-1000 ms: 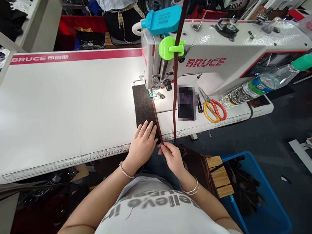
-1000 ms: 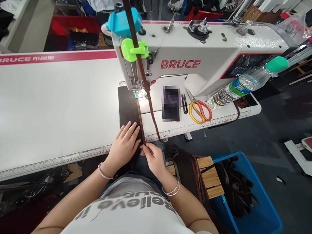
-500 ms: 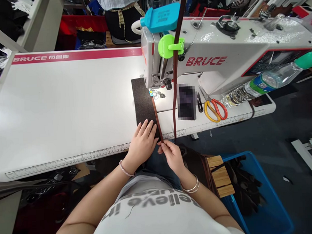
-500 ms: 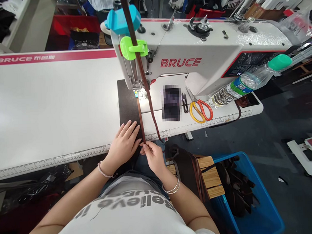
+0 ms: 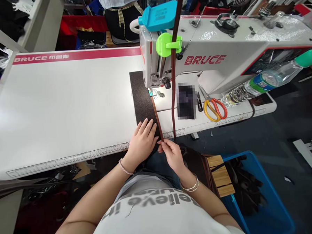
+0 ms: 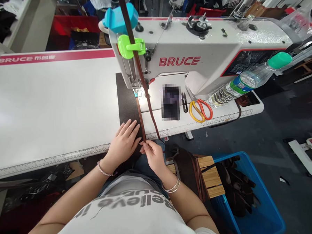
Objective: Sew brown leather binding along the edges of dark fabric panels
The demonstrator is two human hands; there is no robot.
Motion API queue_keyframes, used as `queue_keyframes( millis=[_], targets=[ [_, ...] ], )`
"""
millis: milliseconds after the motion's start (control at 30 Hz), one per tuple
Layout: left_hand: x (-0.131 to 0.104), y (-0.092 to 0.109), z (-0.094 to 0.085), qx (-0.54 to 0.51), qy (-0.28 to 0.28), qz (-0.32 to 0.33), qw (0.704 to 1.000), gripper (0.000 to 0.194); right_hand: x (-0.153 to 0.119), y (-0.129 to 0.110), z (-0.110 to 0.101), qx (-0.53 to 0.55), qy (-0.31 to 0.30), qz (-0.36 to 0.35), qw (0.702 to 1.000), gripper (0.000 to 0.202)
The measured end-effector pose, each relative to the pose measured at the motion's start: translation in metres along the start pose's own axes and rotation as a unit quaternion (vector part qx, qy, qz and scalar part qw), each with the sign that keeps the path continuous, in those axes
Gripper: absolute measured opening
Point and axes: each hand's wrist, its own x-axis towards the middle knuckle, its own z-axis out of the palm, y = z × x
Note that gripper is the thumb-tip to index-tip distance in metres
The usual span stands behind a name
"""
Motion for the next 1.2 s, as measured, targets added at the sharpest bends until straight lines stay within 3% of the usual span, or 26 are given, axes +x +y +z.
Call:
queue_keyframes(
  millis=[767,1033,1200],
  targets=[
    [-0.0021,-0.0093,0.0015,-0.005,0.002,0.013,1.000,0.046,0.0052,-0.0012,-0.0014,0.005,0.006,0.000,1.000,0.036],
    [0.0006,-0.0064,0.0021,-0.026,0.029,-0.004,0.999,0.040,0.0067,-0.0025,0.0008,0.007,0.003,0.000,1.000,0.038],
    [-0.0010,-0.0076,0.0039,-0.022,0.026,0.027,0.999,0.040,0.0072,-0.0027,0.0021,0.009,0.000,-0.001,1.000,0.038]
  ],
)
